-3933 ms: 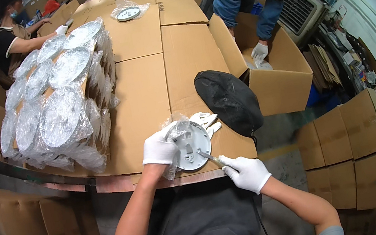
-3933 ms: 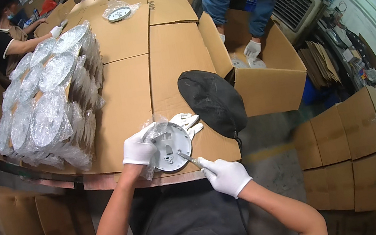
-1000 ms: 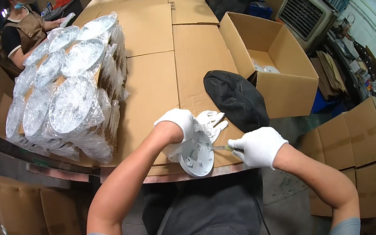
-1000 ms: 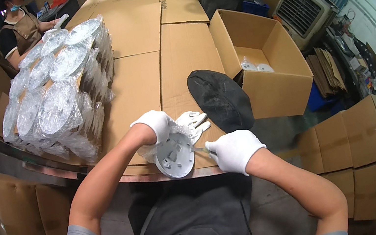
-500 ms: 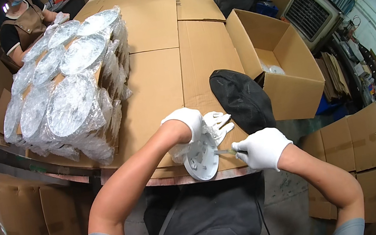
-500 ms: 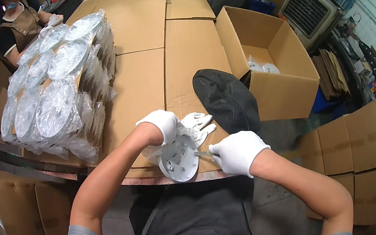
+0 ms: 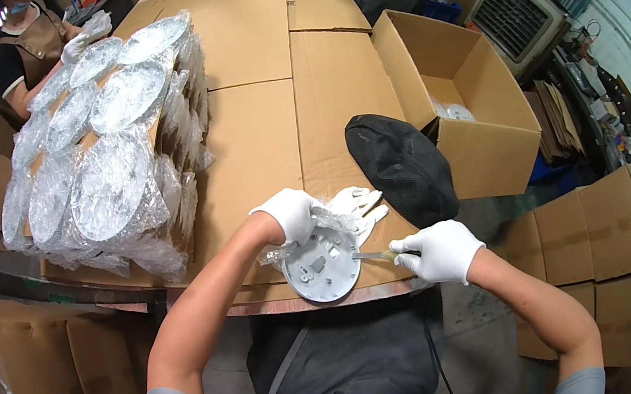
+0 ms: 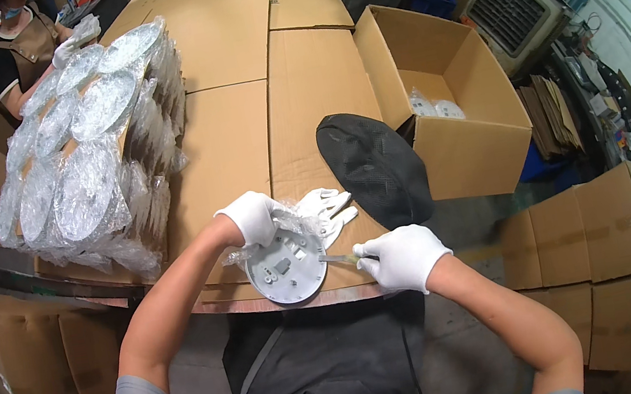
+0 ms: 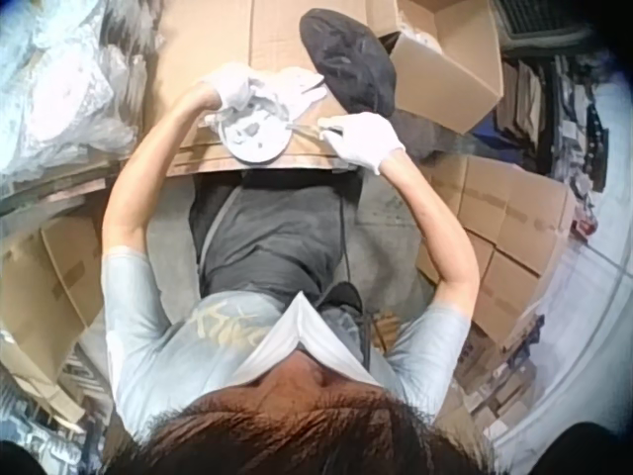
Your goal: The person deburrs circular metal components by scraping them with a scraping tool while wearing white gloves.
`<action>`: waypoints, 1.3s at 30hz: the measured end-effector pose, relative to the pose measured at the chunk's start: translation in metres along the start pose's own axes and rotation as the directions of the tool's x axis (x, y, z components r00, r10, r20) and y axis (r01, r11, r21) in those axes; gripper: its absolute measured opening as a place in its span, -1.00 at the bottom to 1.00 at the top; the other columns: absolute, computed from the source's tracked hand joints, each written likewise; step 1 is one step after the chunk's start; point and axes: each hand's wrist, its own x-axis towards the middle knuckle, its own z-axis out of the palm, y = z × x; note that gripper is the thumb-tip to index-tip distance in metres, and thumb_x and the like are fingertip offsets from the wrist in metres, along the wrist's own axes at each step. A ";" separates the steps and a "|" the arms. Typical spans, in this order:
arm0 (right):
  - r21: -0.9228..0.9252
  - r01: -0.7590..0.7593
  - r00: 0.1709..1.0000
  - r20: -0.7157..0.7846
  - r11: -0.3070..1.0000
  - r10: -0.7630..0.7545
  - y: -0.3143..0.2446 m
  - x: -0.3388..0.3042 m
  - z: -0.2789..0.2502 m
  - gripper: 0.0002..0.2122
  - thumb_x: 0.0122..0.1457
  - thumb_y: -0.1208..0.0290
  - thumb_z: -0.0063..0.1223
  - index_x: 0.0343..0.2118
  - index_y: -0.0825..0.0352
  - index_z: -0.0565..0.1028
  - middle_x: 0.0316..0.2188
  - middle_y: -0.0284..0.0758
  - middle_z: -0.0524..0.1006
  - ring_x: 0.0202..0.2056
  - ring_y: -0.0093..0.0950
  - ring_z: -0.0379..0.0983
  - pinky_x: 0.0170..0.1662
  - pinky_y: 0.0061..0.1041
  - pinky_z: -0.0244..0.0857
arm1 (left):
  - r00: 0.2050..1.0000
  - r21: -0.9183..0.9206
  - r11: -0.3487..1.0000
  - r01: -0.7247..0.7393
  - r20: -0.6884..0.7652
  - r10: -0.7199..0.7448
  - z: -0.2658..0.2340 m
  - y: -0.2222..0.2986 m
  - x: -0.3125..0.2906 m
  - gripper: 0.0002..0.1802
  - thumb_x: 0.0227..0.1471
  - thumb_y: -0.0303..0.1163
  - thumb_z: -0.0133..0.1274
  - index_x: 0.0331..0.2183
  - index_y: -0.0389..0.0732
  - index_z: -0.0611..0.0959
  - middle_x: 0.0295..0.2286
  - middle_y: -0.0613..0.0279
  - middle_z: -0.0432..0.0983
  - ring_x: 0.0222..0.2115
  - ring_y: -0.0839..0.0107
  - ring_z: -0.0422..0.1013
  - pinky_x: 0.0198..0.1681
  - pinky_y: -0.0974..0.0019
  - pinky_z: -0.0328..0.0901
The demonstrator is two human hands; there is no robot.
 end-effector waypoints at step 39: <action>0.060 -0.073 0.997 -0.025 0.995 0.075 0.000 -0.010 0.016 -0.71 0.19 0.06 -0.02 -0.13 0.00 0.63 -0.36 -0.29 0.64 -0.34 -0.25 0.58 -0.22 -0.31 0.46 | 0.992 0.100 0.987 -0.124 -0.019 0.127 -0.005 0.007 0.010 -0.55 -0.32 -0.47 0.15 -0.24 0.04 0.75 -0.42 0.00 0.63 -0.44 0.03 0.52 -0.32 0.17 0.41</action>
